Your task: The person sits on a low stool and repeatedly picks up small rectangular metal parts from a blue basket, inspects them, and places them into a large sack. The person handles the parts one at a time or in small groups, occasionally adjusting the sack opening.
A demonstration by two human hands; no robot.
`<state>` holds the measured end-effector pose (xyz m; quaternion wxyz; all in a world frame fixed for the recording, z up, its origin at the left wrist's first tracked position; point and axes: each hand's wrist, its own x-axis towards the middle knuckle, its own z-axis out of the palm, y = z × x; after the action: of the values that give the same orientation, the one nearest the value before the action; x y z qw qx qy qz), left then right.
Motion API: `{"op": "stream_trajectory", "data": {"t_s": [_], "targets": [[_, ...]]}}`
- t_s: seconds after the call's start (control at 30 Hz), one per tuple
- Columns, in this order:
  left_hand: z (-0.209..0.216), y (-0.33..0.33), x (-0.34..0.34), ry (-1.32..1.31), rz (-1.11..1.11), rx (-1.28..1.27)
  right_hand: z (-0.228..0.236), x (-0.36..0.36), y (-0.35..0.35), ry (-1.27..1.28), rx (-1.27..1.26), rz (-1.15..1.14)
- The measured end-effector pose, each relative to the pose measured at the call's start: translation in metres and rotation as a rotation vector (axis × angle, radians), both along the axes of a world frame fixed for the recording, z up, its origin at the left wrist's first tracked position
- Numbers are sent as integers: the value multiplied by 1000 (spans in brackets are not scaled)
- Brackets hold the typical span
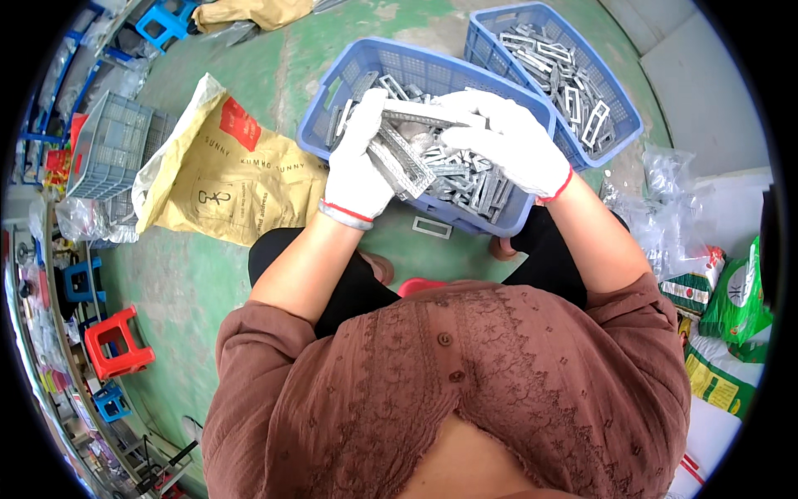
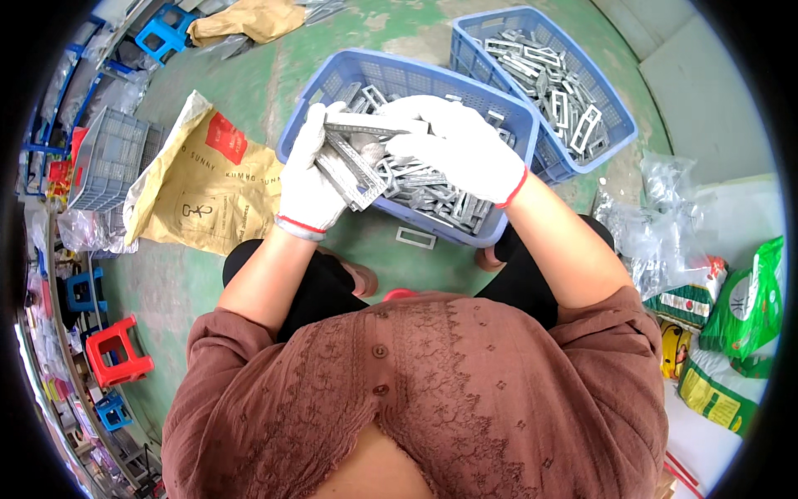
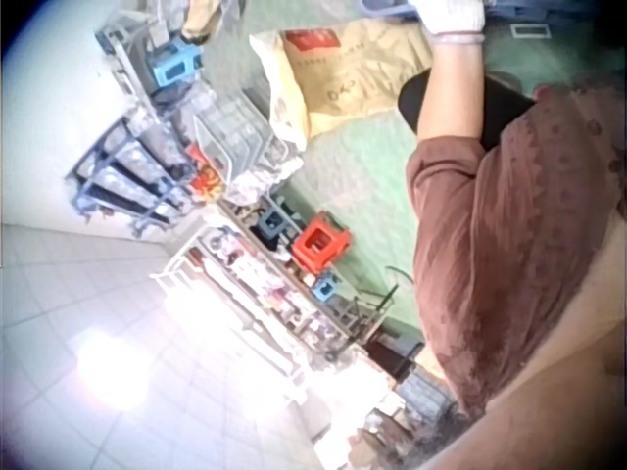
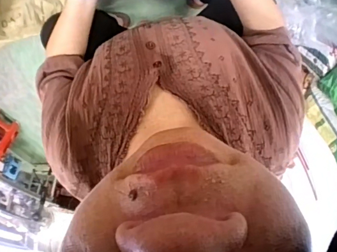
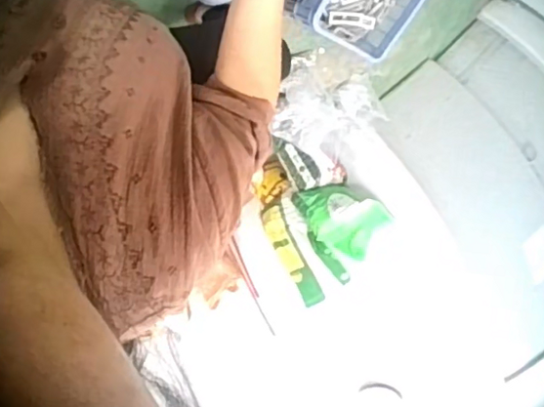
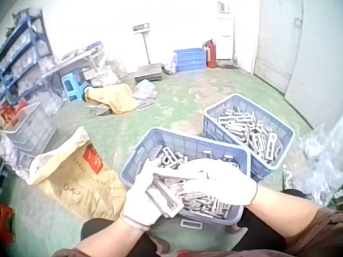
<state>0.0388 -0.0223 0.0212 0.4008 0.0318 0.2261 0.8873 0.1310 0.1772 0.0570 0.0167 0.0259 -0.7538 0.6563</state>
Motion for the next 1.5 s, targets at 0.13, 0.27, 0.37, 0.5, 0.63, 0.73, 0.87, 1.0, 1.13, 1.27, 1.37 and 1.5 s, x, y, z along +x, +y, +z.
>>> {"op": "stream_trajectory", "data": {"t_s": [0.13,0.27,0.37,0.5,0.63,0.73,0.87,1.0,1.13,1.27,1.37,1.5], "targets": [[-11,2,-8,26,-31,69,-10,-11,3,630,725,-158],[-9,4,-6,-31,-49,157,-5,-14,1,879,1088,-191],[-4,4,-6,-41,-27,104,-2,-10,-6,787,1030,-216],[-3,1,-10,-70,-2,114,-14,-14,-10,710,887,-312],[-1,-2,-11,40,-7,125,-17,-13,-15,695,853,-347],[1,-6,-14,83,4,135,-8,-12,-21,753,1001,-438],[15,-5,-8,1,37,181,3,-13,-21,769,1122,-309],[16,-3,-11,-96,-6,233,14,-5,-41,621,1012,-295],[18,-6,-10,-134,10,205,15,-4,-47,545,975,-267],[15,-9,-13,-110,23,202,14,-6,-48,568,1019,-247],[16,-10,-13,-106,53,197,4,-12,-43,746,1041,-264],[14,-9,-14,-61,65,150,-14,-19,-33,814,952,-242]]}}
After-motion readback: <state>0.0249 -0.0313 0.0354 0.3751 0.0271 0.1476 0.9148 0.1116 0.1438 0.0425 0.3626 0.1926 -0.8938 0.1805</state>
